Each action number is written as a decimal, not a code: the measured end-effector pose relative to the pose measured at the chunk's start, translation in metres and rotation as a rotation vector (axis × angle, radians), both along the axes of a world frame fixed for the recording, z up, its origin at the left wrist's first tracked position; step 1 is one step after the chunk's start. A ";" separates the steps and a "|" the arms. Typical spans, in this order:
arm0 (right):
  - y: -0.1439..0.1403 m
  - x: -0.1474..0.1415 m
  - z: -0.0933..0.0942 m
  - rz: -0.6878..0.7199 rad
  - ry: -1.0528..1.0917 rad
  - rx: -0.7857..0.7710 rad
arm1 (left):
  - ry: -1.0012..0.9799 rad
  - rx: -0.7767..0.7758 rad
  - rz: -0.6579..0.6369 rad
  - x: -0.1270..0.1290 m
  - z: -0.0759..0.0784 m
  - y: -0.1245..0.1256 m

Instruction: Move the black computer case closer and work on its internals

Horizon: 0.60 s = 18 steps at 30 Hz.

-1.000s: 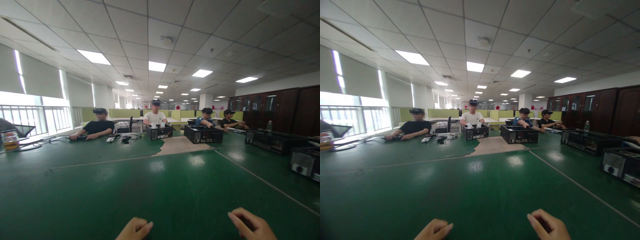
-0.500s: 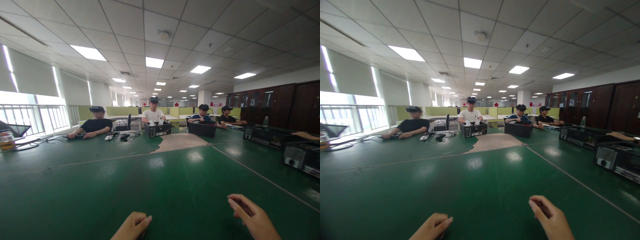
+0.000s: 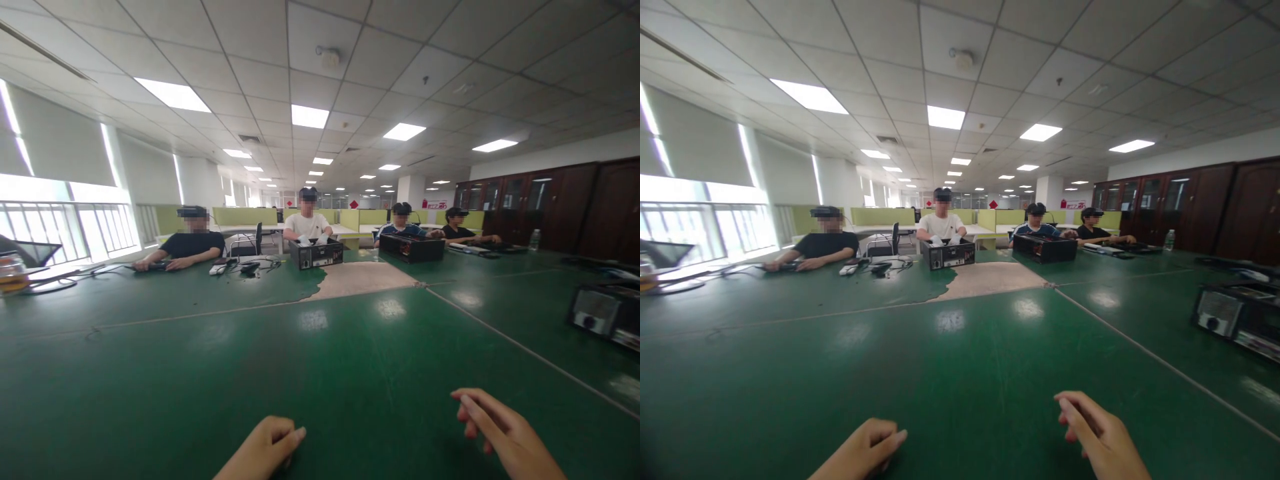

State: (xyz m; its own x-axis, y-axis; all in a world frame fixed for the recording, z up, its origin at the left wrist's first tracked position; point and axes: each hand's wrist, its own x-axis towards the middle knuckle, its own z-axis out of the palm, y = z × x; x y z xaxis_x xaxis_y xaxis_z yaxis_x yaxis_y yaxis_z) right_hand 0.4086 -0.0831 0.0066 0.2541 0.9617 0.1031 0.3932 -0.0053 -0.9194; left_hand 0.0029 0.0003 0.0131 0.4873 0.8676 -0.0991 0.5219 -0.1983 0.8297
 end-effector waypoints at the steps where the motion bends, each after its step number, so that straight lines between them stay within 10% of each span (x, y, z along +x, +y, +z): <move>1: 0.001 0.001 -0.001 0.003 0.001 -0.004 | -0.001 -0.002 -0.006 0.000 0.000 0.001; 18: -0.012 -0.053 0.001 0.299 -0.265 -0.035 | 0.057 0.060 -0.107 0.000 -0.002 -0.003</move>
